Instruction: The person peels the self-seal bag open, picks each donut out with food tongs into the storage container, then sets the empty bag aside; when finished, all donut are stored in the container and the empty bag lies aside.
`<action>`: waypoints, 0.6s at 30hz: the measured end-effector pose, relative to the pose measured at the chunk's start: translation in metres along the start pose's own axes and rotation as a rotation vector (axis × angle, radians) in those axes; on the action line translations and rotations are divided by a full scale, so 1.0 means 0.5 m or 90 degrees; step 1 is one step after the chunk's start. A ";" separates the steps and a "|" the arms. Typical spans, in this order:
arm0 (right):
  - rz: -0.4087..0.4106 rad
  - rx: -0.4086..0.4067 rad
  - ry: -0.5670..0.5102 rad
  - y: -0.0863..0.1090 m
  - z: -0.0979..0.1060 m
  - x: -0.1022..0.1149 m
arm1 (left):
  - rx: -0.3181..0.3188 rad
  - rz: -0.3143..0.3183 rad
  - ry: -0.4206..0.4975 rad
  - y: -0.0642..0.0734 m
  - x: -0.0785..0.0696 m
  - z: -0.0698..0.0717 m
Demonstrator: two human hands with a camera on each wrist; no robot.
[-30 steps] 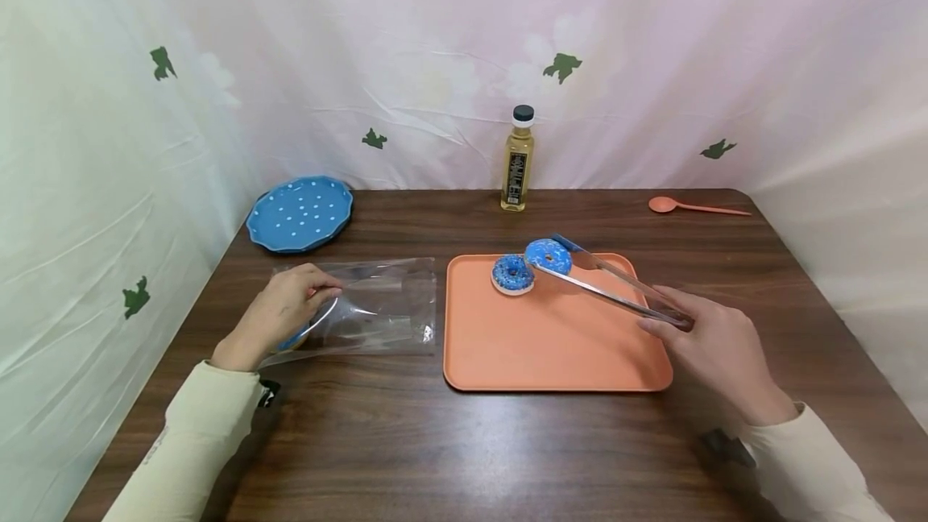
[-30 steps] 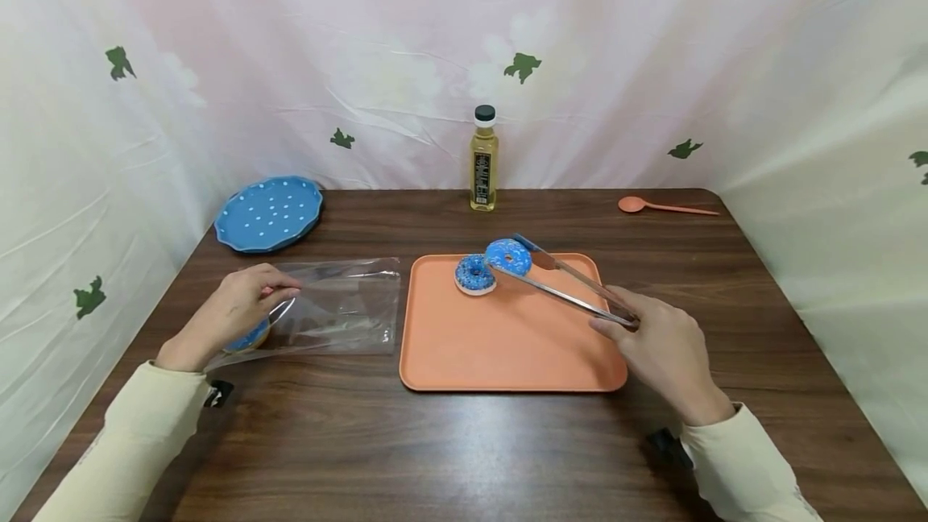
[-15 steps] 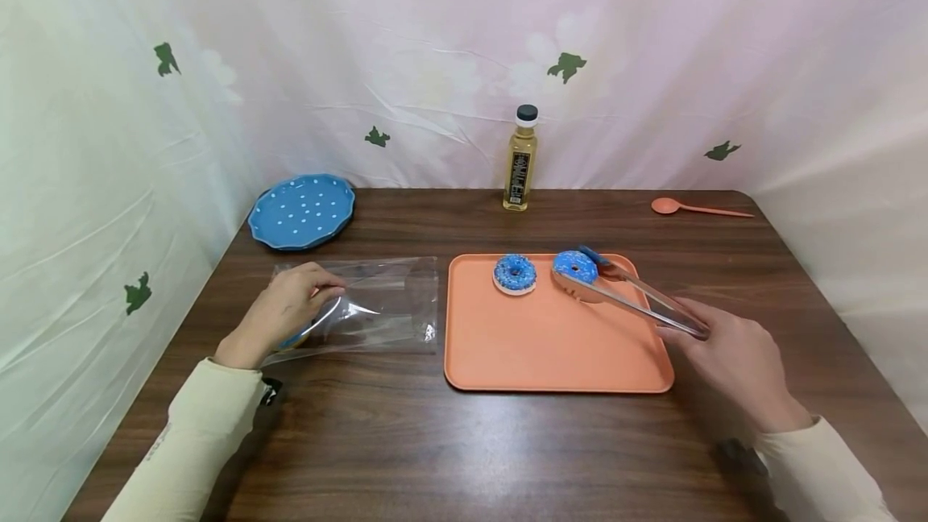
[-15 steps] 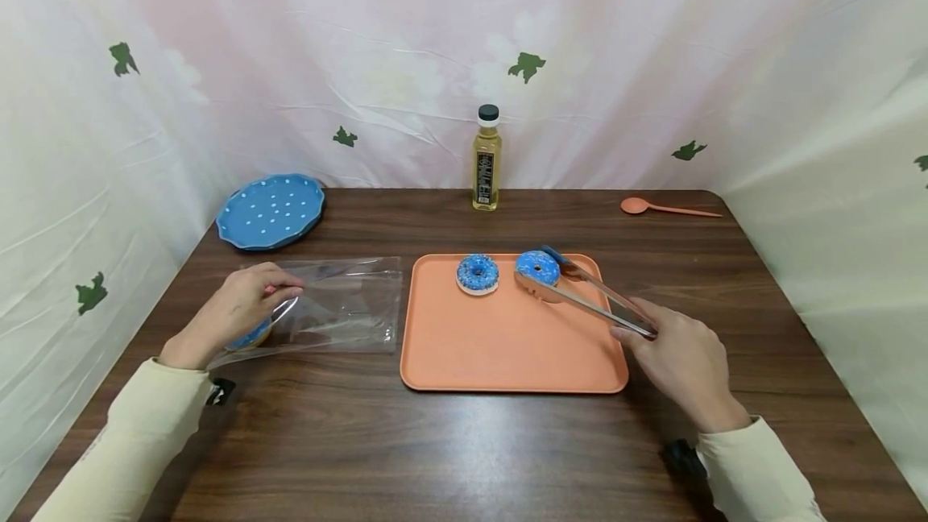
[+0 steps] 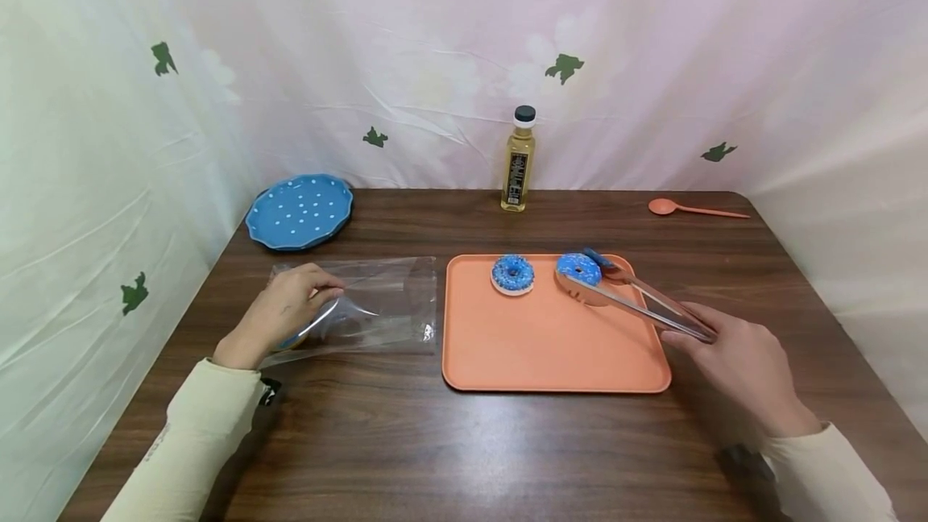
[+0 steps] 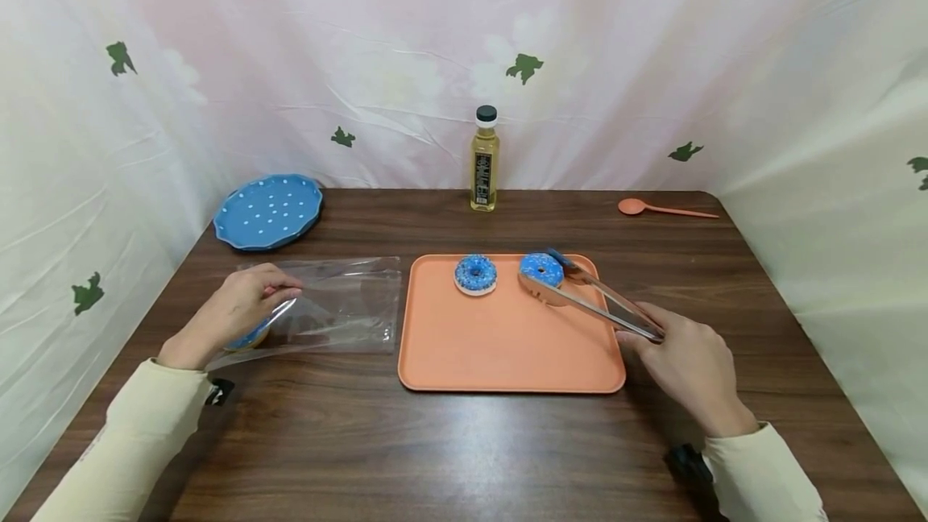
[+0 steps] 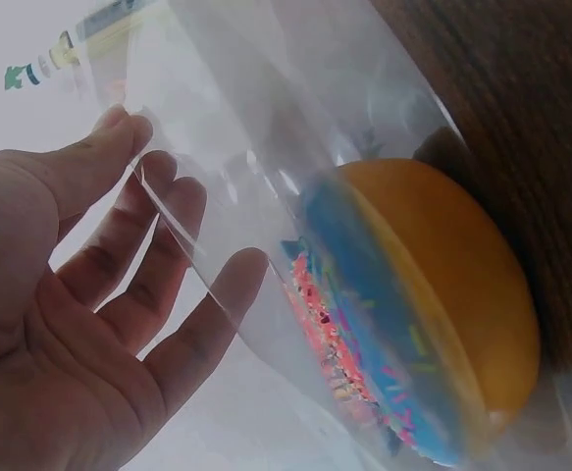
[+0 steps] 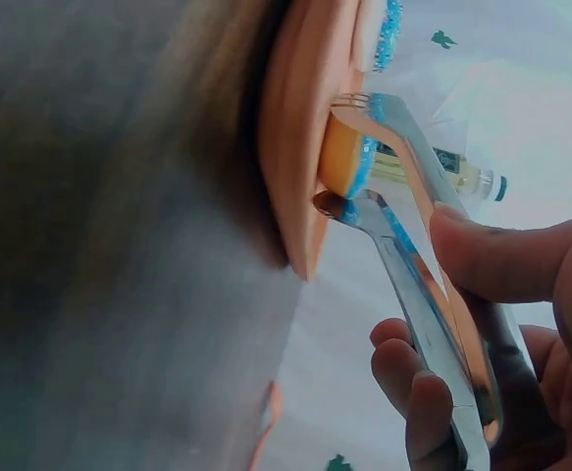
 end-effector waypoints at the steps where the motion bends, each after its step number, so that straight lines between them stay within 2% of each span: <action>1: 0.000 -0.003 -0.002 -0.001 0.002 0.002 | -0.001 0.000 -0.001 0.000 -0.001 0.001; 9: 0.024 -0.043 -0.015 -0.022 0.028 0.041 | -0.001 0.010 -0.005 -0.001 0.002 -0.001; 18: 0.066 -0.036 -0.048 -0.054 0.028 0.095 | -0.001 0.010 -0.003 0.000 0.002 0.001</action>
Point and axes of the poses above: each hand's wrist, its own y-axis away from the middle knuckle, its own z-axis out of the back of the hand, x = y × z, the point moved 5 cm from there along -y, towards the middle knuckle, and after that the axes turned 12 degrees about z, right-handed, at the moved point
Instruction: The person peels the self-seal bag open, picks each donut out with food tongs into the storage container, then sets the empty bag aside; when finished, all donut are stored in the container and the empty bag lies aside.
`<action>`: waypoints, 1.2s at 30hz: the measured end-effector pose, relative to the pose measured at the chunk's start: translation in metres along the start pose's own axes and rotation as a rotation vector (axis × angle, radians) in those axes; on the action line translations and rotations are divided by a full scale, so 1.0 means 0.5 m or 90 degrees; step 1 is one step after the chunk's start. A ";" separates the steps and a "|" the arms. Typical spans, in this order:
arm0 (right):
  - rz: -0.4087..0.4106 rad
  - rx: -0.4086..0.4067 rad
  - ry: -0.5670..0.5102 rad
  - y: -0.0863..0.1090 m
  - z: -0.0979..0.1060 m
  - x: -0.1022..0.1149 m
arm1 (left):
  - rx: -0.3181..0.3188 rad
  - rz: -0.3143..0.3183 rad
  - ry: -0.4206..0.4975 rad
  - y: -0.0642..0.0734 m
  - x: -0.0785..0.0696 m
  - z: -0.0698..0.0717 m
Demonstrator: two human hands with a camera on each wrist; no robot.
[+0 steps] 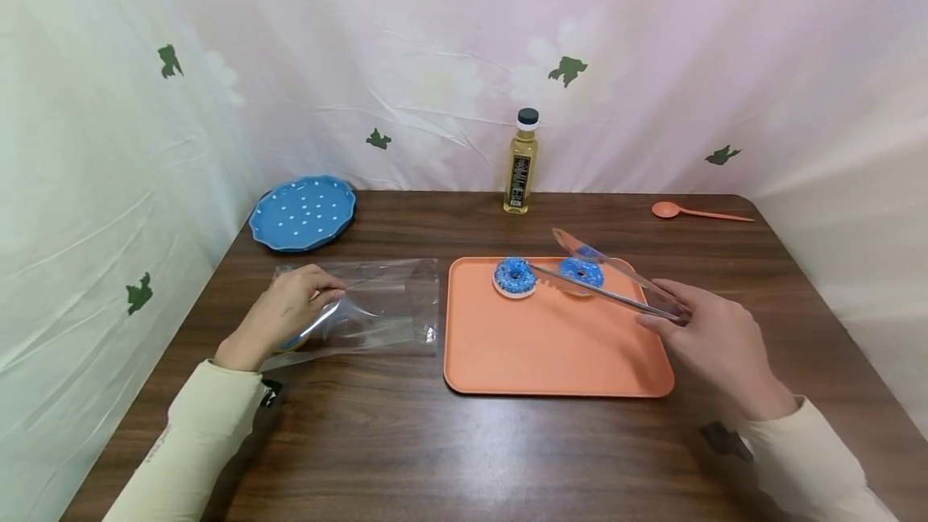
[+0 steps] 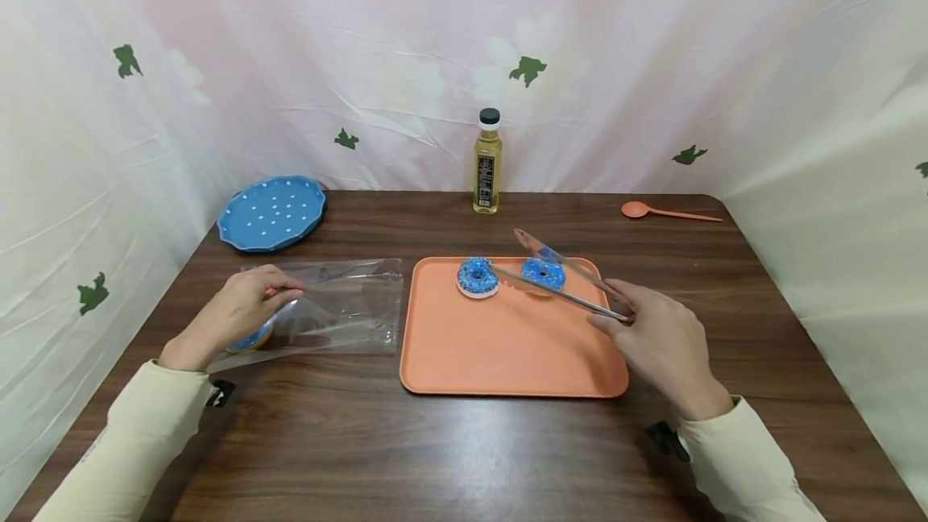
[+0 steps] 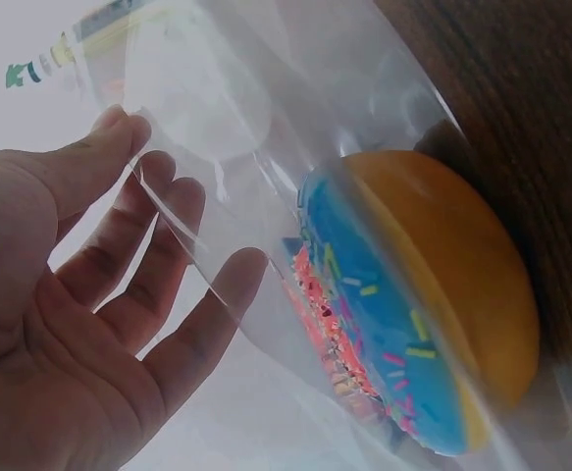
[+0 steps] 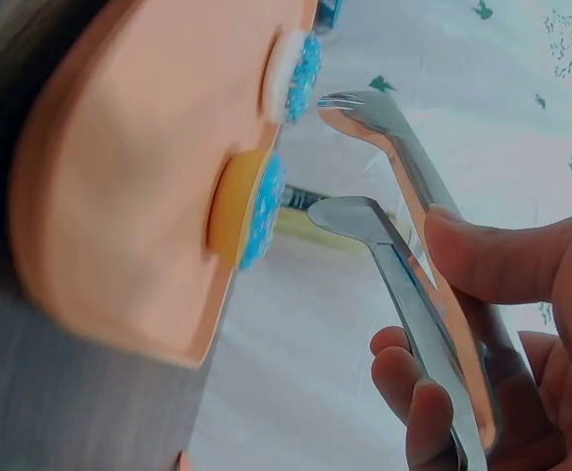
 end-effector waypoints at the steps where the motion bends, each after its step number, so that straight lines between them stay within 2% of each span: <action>1: 0.006 0.002 -0.007 -0.003 -0.003 0.005 | 0.003 0.001 0.001 0.000 0.000 0.000; 6: 0.045 0.007 -0.032 -0.018 -0.020 0.031 | 0.001 0.000 0.001 0.000 0.001 -0.001; 10: 0.083 0.008 -0.022 -0.031 -0.030 0.055 | -0.006 -0.001 0.002 -0.001 -0.003 0.001; 18: 0.110 0.049 -0.032 -0.051 -0.057 0.094 | 0.006 0.012 0.000 0.000 -0.001 -0.001; 29: 0.194 0.076 -0.048 -0.085 -0.103 0.158 | -0.003 0.012 -0.001 0.003 0.001 0.001; 36: 0.233 0.068 0.002 -0.106 -0.136 0.187 | 0.005 0.027 -0.001 0.005 0.001 0.007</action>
Point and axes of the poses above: each hand's wrist, its own y-axis away from the middle knuckle, its own z-axis out of the back of the hand, x = y × z, the point moved 5 cm from there along -y, towards the middle knuckle, and after that the axes turned 12 degrees about z, right-handed, at the moved point
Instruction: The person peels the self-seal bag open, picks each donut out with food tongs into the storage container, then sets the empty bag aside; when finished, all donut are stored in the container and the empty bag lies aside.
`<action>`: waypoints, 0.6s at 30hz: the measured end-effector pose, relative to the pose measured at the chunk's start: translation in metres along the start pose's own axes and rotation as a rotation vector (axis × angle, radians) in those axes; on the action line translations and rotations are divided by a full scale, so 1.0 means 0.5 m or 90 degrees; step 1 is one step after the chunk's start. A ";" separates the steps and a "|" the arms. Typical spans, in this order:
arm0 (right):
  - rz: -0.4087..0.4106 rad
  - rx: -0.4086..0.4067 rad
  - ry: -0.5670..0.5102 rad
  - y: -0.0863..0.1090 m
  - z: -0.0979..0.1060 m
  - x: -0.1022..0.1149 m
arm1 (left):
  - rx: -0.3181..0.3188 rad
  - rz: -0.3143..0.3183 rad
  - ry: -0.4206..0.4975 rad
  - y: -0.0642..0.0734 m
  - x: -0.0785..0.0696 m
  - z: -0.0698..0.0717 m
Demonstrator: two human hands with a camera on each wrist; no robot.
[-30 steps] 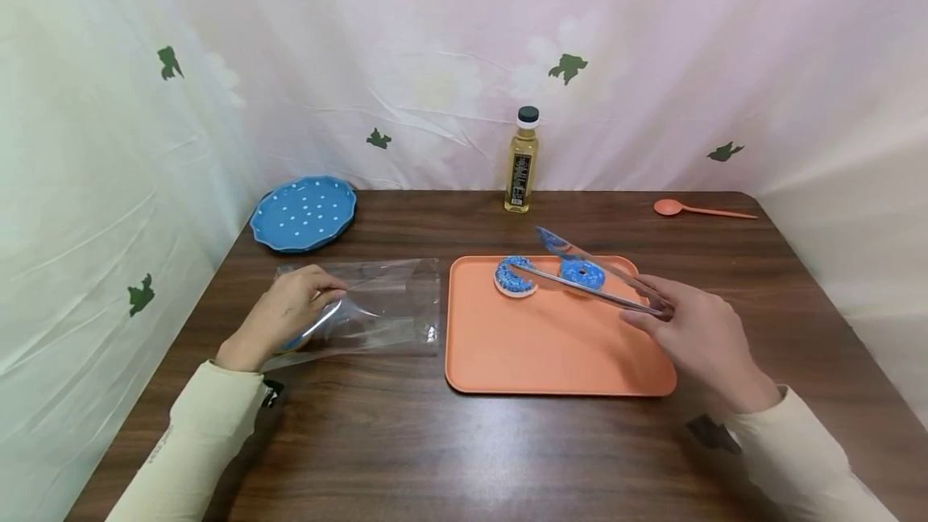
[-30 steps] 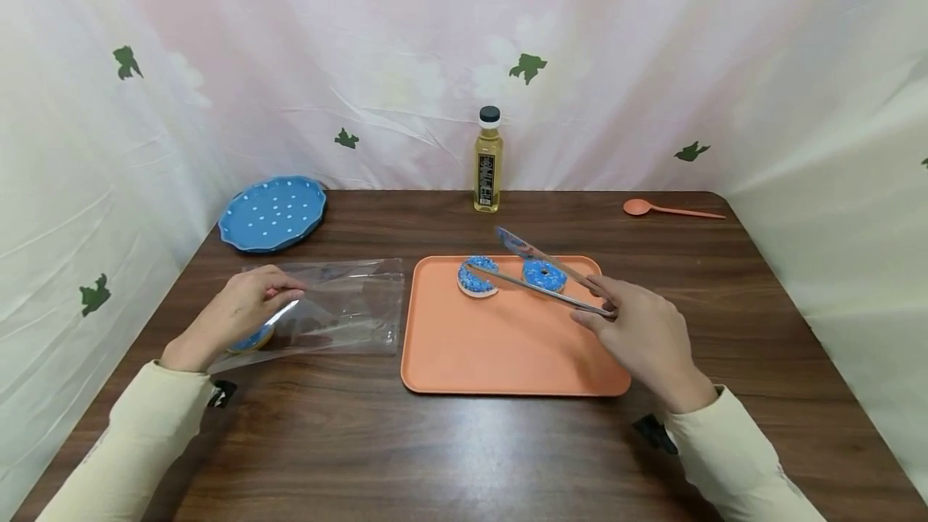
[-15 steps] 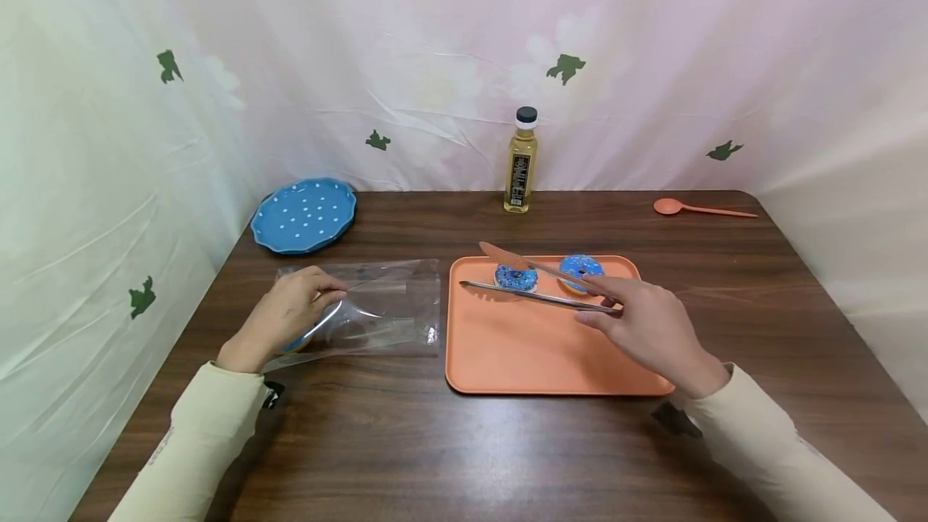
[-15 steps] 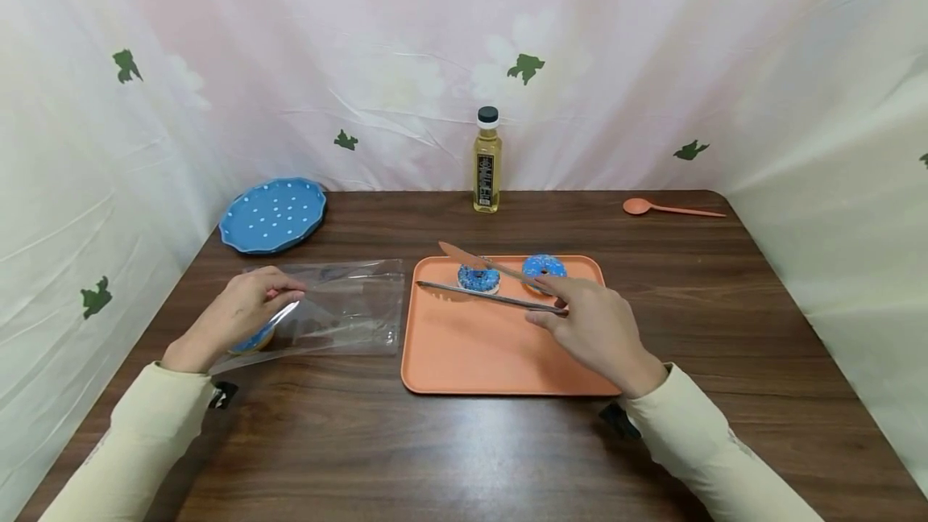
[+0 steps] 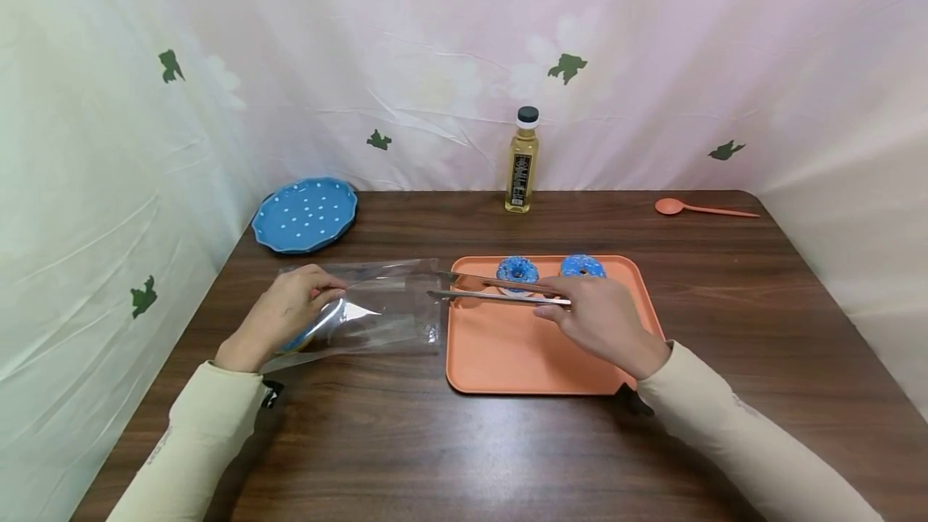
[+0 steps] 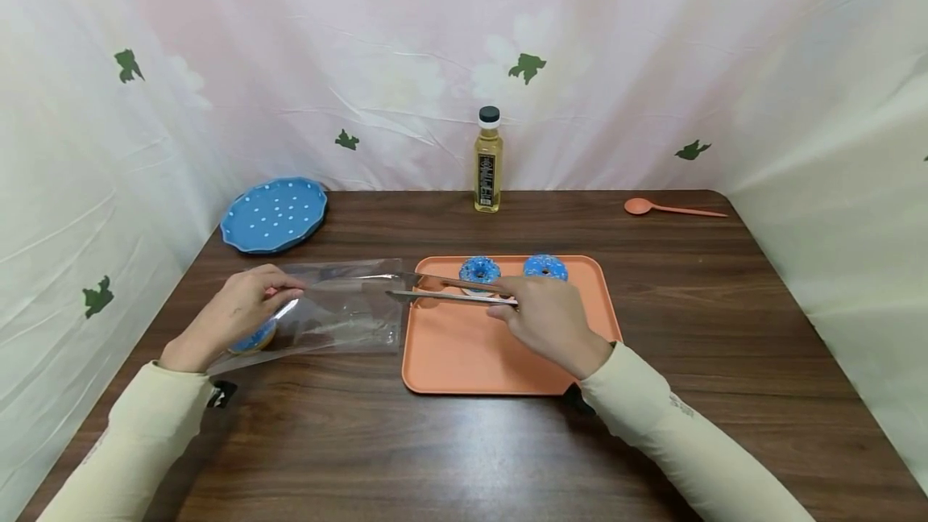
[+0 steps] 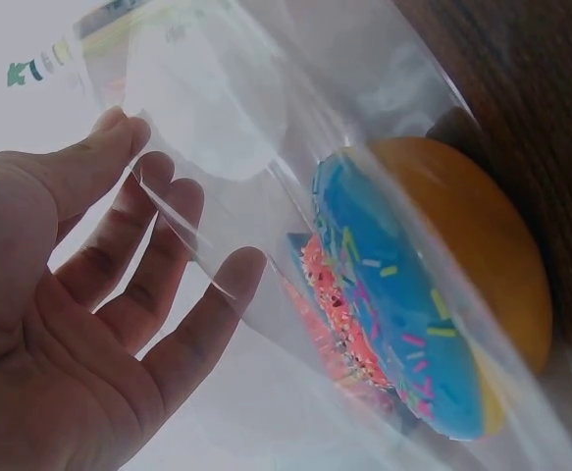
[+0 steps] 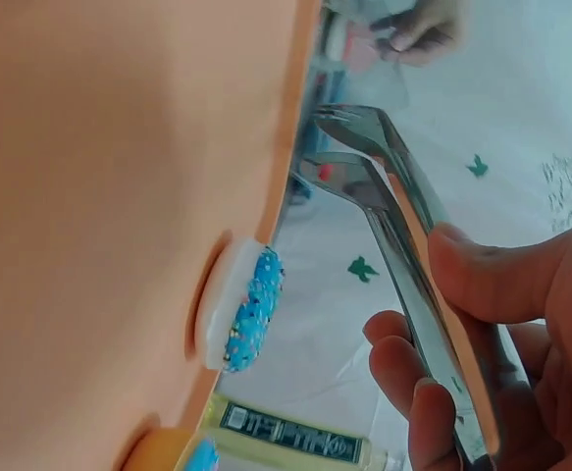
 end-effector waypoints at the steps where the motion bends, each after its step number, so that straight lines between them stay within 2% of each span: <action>1: 0.007 -0.005 0.008 -0.004 -0.004 0.003 | 0.001 0.001 0.001 0.000 0.000 0.001; 8: 0.053 -0.023 0.024 -0.032 -0.025 0.025 | 0.001 0.002 0.004 0.001 0.000 0.002; 18: 0.090 -0.005 0.017 -0.068 -0.055 0.048 | 0.007 0.010 0.001 0.000 -0.003 0.003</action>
Point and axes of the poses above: each hand's wrist, its own y-axis away from the middle knuckle, its own z-axis out of the back of the hand, x = y × z, the point moved 5 cm from there along -y, towards the middle knuckle, and after that the axes turned 12 degrees about z, right-handed, at the moved point
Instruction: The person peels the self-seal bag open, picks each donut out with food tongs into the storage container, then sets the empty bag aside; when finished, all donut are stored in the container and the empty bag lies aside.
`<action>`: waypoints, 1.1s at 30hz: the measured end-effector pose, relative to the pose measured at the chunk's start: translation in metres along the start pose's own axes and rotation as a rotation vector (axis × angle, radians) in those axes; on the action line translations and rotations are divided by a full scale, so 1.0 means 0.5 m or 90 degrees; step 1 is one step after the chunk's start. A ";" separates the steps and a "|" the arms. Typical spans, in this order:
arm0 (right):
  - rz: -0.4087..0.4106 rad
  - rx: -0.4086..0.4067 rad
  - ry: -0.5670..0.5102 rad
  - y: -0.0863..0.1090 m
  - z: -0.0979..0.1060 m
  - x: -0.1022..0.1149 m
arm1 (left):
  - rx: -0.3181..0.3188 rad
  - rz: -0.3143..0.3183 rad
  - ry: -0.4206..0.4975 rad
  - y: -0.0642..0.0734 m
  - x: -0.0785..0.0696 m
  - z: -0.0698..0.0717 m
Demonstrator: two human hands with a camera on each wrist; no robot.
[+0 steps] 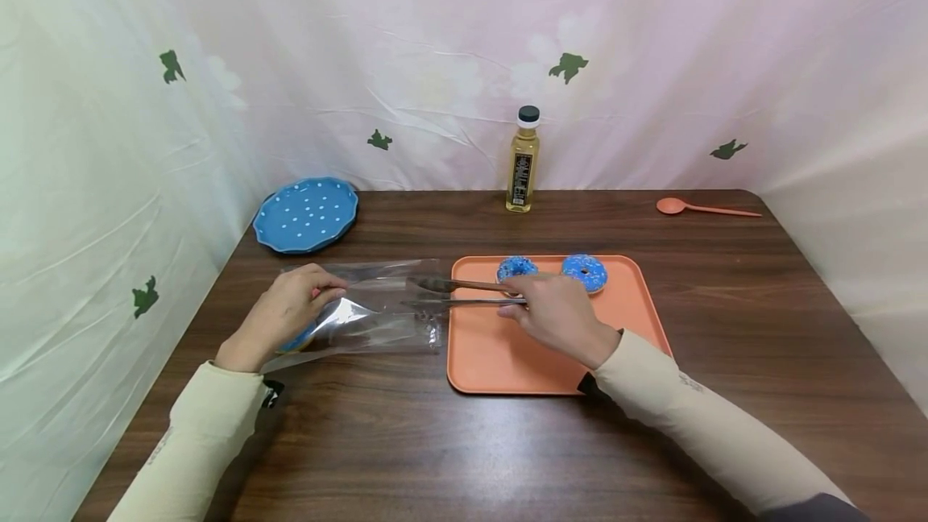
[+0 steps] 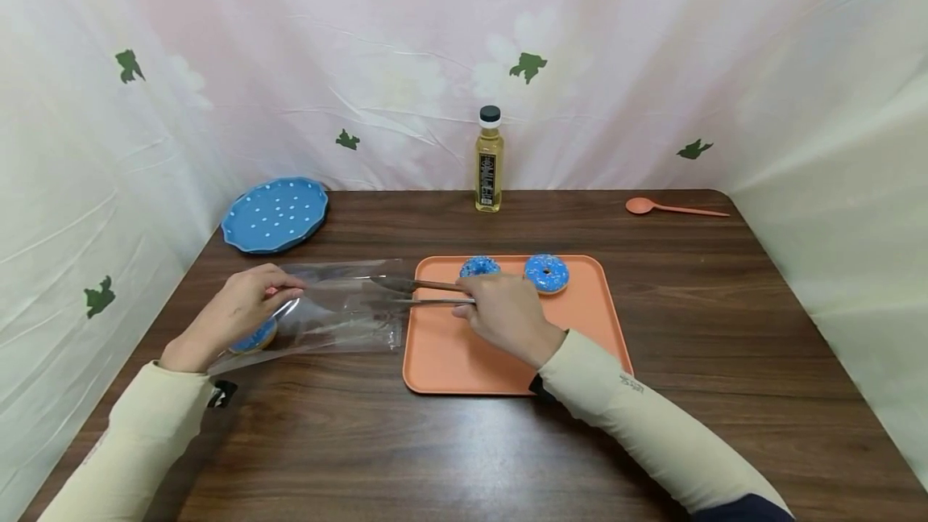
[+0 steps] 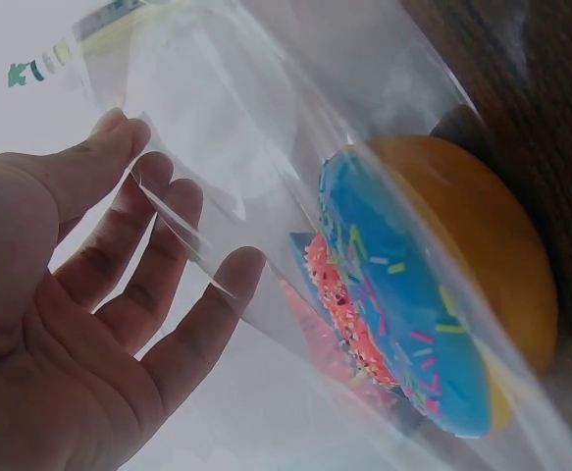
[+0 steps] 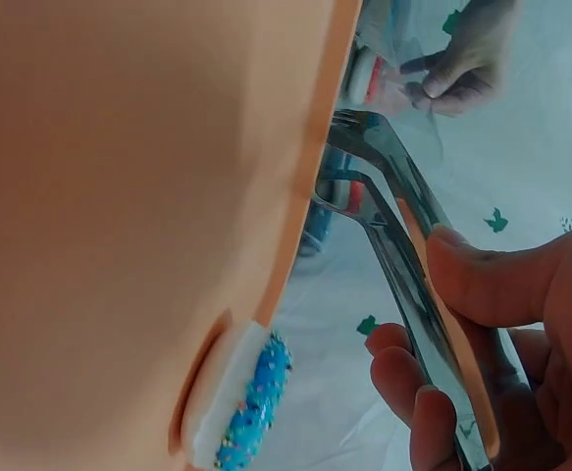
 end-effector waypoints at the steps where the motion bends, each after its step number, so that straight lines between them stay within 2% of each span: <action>1: 0.002 -0.001 -0.002 -0.003 -0.003 0.002 | 0.000 0.001 -0.001 0.000 0.000 0.000; 8: 0.015 0.010 -0.026 -0.025 -0.026 0.017 | -0.008 0.001 -0.004 0.000 0.000 0.003; 18: 0.059 0.031 -0.107 -0.075 -0.063 0.045 | -0.009 -0.001 -0.007 -0.006 -0.004 0.003; 24: 0.049 0.067 -0.141 -0.104 -0.081 0.051 | 0.001 0.013 -0.004 -0.007 -0.005 0.005; 33: 0.042 0.119 -0.185 -0.147 -0.111 0.061 | 0.001 0.008 0.008 -0.006 -0.005 0.007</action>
Point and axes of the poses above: each hand's wrist, its own y-axis away from the middle knuckle, its own z-axis out of the back of the hand, x = y × z, the point moved 5 cm from there along -y, towards the middle knuckle, and after that the axes turned 12 degrees about z, right-handed, at the moved point
